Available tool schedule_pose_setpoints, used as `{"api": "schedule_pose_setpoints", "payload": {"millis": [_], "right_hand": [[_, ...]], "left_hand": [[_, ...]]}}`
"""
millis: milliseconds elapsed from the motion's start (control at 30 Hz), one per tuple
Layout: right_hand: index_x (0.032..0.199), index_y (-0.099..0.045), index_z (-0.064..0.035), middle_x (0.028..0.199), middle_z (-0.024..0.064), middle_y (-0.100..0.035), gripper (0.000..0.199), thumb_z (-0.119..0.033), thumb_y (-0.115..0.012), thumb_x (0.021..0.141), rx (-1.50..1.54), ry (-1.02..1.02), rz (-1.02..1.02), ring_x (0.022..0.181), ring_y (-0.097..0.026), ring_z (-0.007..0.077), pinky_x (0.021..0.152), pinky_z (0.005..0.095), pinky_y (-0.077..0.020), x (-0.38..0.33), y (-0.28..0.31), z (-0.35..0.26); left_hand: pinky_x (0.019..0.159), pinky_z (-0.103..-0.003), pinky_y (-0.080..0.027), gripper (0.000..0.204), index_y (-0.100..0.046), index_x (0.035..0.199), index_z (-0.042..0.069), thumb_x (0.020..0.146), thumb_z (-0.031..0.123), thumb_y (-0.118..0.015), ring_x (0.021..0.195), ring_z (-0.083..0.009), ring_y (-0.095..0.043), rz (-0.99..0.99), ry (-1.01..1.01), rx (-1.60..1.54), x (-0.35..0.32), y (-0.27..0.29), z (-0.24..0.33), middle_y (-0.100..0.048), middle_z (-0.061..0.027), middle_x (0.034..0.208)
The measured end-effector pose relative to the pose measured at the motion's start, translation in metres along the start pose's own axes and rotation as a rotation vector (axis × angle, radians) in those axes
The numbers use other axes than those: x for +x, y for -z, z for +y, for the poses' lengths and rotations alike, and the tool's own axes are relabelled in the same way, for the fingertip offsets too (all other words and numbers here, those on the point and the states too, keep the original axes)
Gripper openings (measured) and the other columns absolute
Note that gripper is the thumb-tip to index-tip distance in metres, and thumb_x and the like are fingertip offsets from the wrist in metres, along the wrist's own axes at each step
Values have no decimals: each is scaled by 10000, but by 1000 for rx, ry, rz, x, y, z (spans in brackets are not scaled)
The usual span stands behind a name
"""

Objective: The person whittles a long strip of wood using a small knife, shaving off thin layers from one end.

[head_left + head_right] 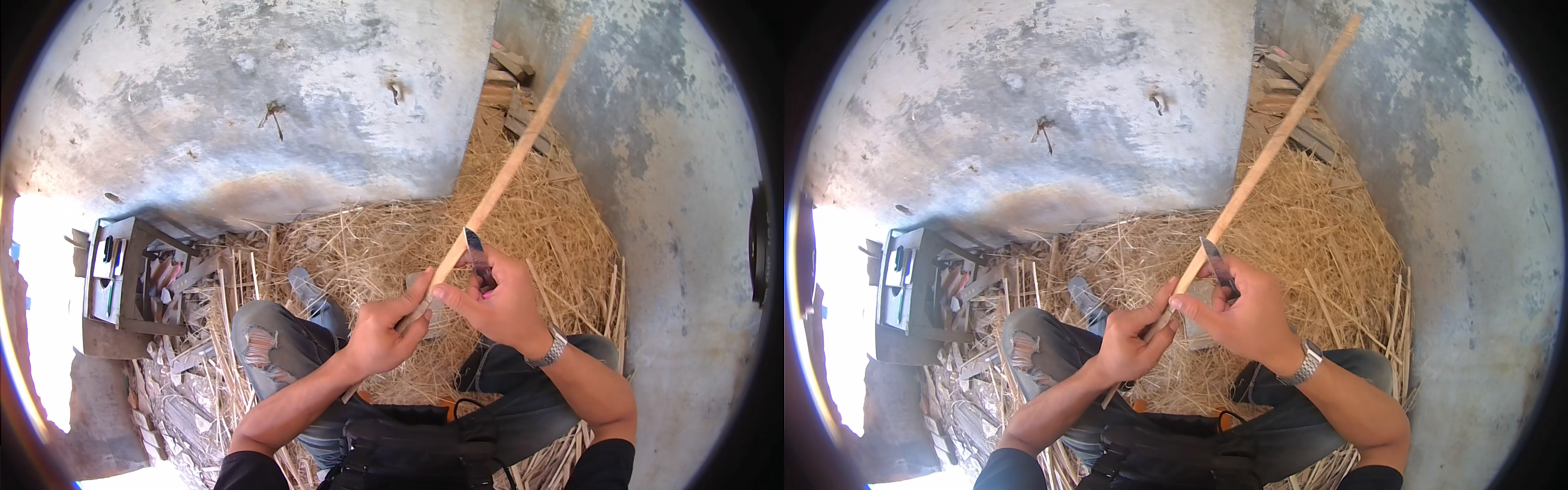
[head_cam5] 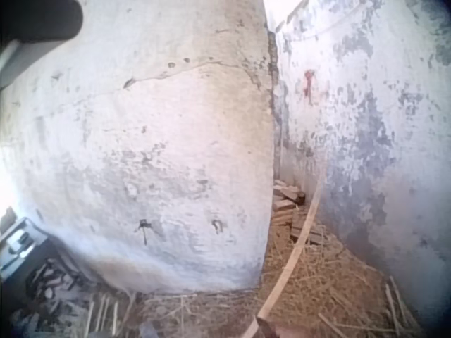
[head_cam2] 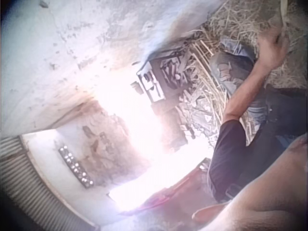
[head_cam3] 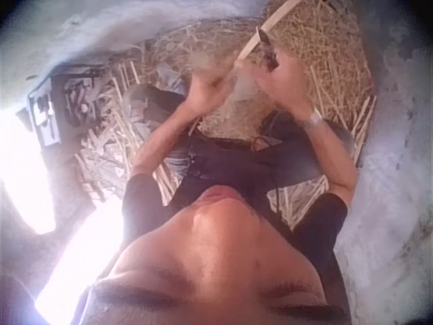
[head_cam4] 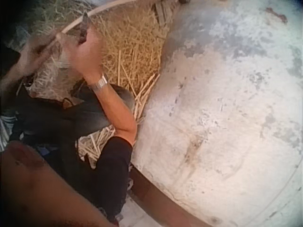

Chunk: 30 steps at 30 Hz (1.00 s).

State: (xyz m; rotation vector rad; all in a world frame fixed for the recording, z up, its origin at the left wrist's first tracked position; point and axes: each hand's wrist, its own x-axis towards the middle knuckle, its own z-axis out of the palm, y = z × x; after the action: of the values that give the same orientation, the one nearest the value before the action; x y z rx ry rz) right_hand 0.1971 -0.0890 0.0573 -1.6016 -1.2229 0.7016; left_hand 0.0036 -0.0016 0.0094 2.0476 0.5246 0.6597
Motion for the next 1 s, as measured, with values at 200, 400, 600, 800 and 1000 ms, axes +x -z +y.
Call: {"api": "schedule_pose_setpoints", "payload": {"millis": [200, 400, 600, 800, 1000], "right_hand": [[1154, -547, -15, 714, -1, -520, 283, -281, -518, 1061, 162, -40, 165, 477, -449, 33, 402, 206, -346, 13, 12, 15], [1092, -568, 0, 757, 28, -571, 286, -275, -501, 1054, 224, -8, 112, 493, -480, 29, 435, 197, -367, 5, 27, 14], [1220, -601, 32, 798, 13, -631, 327, -146, -687, 960, 226, 14, 169, 638, -535, 7, 547, 173, -402, 10, 24, -9], [1148, -682, 46, 861, 30, -689, 303, -195, -707, 965, 393, -61, 178, 674, -571, 34, 569, 210, -442, 24, 41, -3], [1111, -707, 8, 790, 36, -694, 352, -320, -654, 997, 324, -48, 134, 504, -457, 24, 448, 208, -342, 17, 26, 15]], "left_hand": [[501, -277, -445, 601, -511, 1441, -10, 872, 56, -690, 470, -120, -549, 43, 68, 4, -2, 3, 8, -581, -108, 587], [504, -265, -444, 593, -510, 1435, -26, 892, 96, -714, 478, -107, -562, 77, -28, -68, -2, 2, 0, -607, -114, 603], [530, -266, -458, 556, -503, 1430, -43, 927, 97, -692, 520, -87, -568, 33, 6, -152, -3, 1, 1, -623, -121, 643], [520, -215, -381, 522, -443, 1478, -37, 997, 104, -588, 537, -42, -440, -209, -33, -325, -4, 6, 2, -518, 27, 633], [548, -221, -416, 455, -399, 1469, 5, 1066, 207, -461, 549, -72, -486, -446, 285, -676, 2, 17, 3, -536, 1, 699]]}}
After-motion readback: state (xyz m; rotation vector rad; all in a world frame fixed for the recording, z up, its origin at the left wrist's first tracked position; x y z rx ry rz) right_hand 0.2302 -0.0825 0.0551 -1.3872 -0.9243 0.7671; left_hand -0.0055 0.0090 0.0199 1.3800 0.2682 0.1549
